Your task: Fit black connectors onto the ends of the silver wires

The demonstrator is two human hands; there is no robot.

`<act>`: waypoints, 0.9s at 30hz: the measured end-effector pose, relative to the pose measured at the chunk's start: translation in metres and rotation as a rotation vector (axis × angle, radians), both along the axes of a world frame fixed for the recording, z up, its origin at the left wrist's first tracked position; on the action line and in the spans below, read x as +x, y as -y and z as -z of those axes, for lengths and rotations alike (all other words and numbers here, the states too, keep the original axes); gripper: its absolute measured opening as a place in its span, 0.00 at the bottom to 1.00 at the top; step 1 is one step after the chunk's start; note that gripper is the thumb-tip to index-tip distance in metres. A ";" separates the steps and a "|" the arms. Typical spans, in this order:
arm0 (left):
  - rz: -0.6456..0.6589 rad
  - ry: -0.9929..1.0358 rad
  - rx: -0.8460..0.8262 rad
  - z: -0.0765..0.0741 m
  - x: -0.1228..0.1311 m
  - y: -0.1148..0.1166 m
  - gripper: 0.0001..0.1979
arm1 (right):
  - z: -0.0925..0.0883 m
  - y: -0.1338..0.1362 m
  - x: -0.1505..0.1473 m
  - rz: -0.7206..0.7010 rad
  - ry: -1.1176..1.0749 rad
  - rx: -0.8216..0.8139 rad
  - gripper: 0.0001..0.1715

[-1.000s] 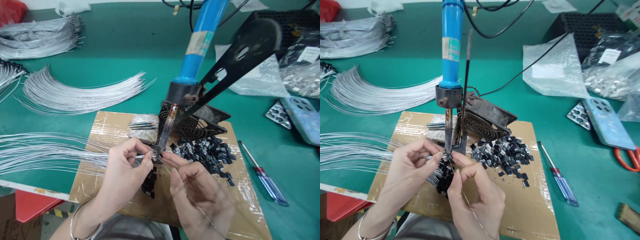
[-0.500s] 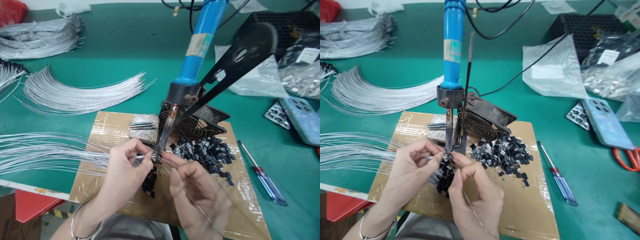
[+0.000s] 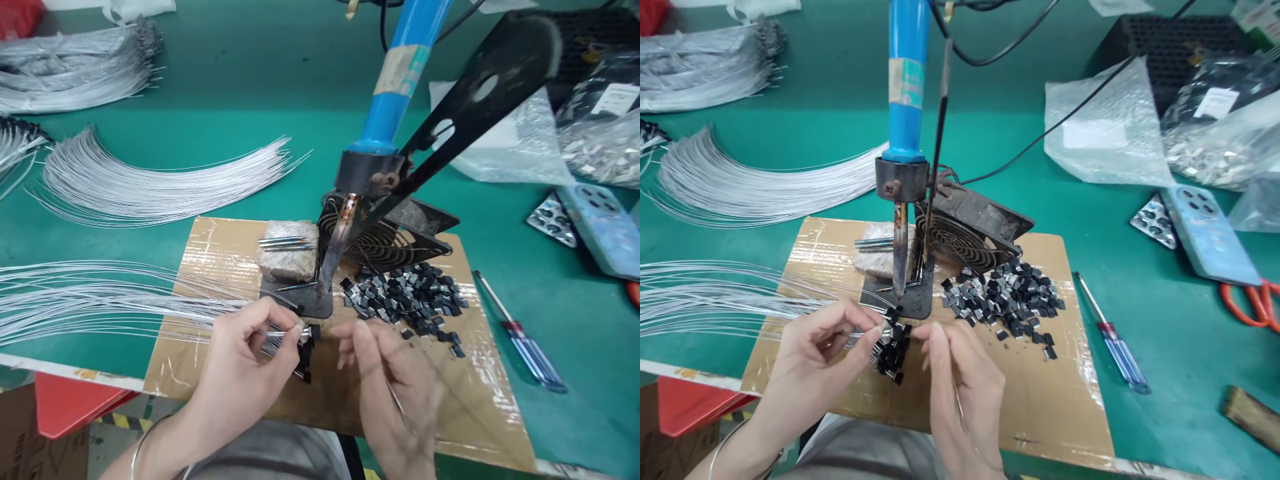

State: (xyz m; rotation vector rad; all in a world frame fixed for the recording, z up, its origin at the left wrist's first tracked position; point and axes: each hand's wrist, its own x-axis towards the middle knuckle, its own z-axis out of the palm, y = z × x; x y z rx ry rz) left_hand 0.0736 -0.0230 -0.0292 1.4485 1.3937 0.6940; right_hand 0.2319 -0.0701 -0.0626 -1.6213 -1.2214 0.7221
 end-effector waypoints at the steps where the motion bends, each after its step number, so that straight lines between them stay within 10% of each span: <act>1: 0.023 -0.014 0.013 0.000 -0.002 0.002 0.07 | 0.002 0.001 -0.001 -0.047 -0.005 0.008 0.13; 27: 0.328 -0.060 0.225 0.005 -0.032 0.018 0.06 | 0.005 0.027 -0.017 -0.088 -0.319 -0.159 0.12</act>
